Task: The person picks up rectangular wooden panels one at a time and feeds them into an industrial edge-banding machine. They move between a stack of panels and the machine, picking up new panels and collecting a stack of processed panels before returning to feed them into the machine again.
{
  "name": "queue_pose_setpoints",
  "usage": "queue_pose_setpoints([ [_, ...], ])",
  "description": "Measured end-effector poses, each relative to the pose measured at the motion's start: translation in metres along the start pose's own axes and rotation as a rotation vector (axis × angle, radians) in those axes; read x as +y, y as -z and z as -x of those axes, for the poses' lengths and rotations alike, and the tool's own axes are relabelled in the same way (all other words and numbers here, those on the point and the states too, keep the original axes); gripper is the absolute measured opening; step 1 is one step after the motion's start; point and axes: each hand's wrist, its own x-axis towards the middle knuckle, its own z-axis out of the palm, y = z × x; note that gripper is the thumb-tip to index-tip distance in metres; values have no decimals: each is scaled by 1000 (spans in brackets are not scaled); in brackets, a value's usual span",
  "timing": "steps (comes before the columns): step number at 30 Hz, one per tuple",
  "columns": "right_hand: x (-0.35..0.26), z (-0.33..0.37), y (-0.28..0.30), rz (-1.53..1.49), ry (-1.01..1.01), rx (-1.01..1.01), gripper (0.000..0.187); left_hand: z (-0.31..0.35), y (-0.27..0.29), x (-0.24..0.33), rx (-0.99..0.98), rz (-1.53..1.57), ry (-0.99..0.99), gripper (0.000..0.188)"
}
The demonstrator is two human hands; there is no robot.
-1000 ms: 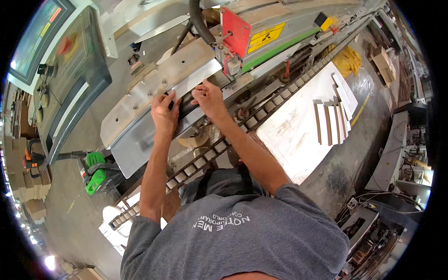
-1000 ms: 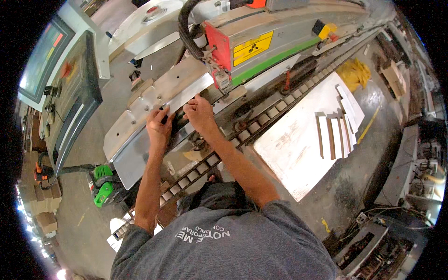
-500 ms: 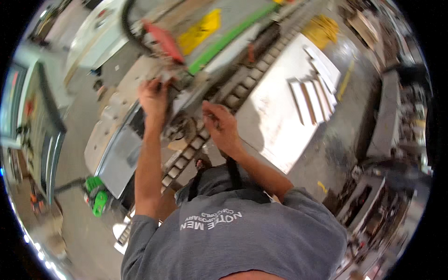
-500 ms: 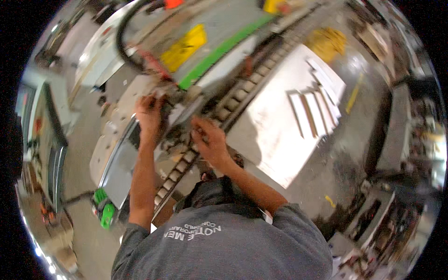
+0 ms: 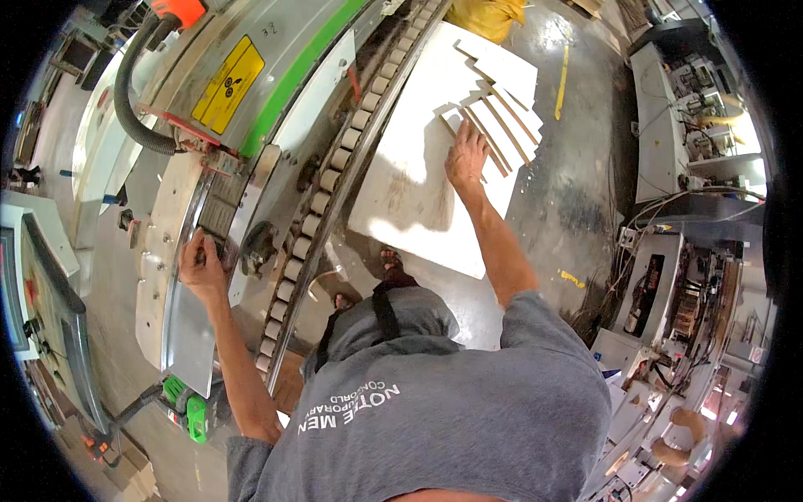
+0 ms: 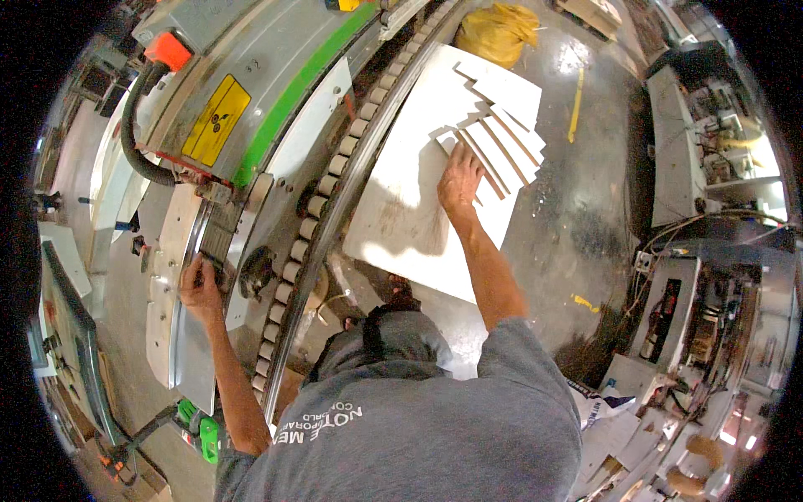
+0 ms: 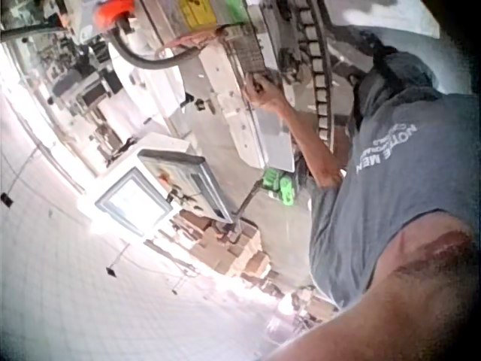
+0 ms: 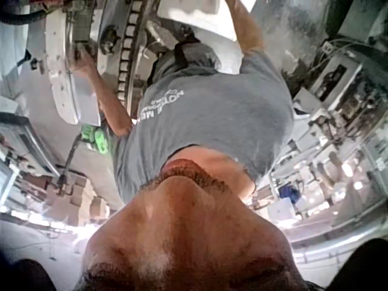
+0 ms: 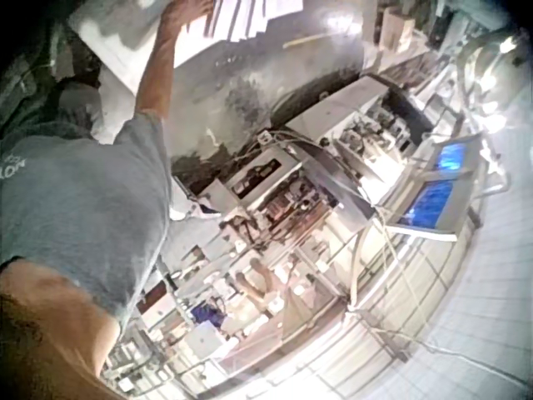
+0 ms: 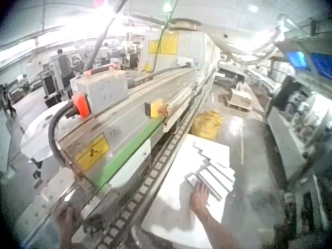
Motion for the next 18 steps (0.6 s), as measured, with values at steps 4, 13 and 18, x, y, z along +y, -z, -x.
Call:
queue_pose_setpoints([
  [4, -2, 3, -4, 47, 192, 35, 53, 15, 10, -12, -10, -58, 22, 20],
  [13, 10, -5, 14, -6, 198, -7, 44, 37, 17, -10, 14, 77, 130, 22],
  [18, -33, 30, 88, -548, 296, 37, 56, 55, 35, 16, -35, 77, 182, 31],
])
